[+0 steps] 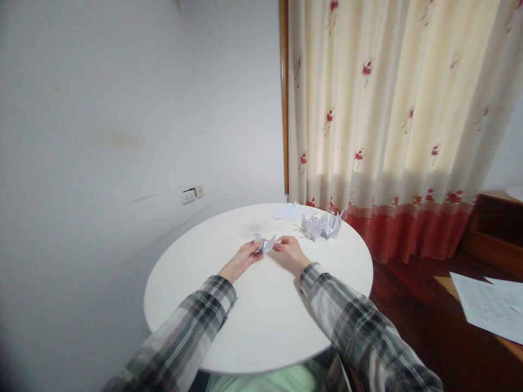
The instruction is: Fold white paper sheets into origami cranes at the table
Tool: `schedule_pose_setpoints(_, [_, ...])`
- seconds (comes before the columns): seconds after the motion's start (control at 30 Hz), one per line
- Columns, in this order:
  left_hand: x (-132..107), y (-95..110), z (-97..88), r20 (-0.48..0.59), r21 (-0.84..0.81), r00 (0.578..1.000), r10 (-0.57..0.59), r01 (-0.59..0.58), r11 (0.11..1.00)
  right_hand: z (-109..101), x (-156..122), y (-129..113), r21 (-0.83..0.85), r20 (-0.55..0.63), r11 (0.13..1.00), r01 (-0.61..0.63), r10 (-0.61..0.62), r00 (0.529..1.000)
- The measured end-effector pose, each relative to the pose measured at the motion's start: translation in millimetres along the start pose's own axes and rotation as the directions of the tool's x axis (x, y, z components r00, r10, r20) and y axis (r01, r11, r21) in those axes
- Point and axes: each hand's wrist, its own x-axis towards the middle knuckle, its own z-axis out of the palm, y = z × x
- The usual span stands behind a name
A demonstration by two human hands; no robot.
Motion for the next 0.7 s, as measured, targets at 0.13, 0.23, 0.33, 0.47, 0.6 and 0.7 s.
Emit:
schedule_pose_setpoints(0.13, [0.8, -1.6, -1.2, 0.002, 0.007, 1.000, 0.000, 0.000, 1.000, -2.5, -1.3, 1.3, 0.066, 0.050, 0.994, -0.087, 0.084, 0.995])
schedule_pose_setpoints(0.23, [0.5, -1.9, -1.7, 0.011, 0.007, 1.000, -0.003, 0.003, 1.000, -2.9, -2.5, 3.5, 0.154, 0.076, 0.976, -0.153, 0.142, 0.987])
schedule_pose_setpoints(0.33, [-0.2, -1.6, -2.5, 0.031, 0.024, 0.999, -0.013, 0.012, 1.000, -2.8, -3.2, 4.4, 0.203, 0.100, 0.958, -0.201, 0.184, 0.978])
schedule_pose_setpoints(0.47, [0.6, -3.0, -4.8, 0.058, 0.066, 0.998, -0.020, 0.016, 0.998, -2.3, -4.1, 2.7, 0.213, 0.104, 0.948, -0.236, 0.218, 0.970])
schedule_pose_setpoints(0.6, [3.1, -5.5, -6.9, 0.059, 0.093, 0.998, -0.005, 0.000, 0.996, -0.3, -4.7, 0.7, 0.202, 0.086, 0.950, -0.236, 0.223, 0.971])
schedule_pose_setpoints(0.7, [4.2, -5.8, -7.2, 0.044, 0.089, 0.999, 0.006, -0.010, 0.996, 0.7, -3.3, 1.2, 0.200, 0.060, 0.955, -0.220, 0.213, 0.975])
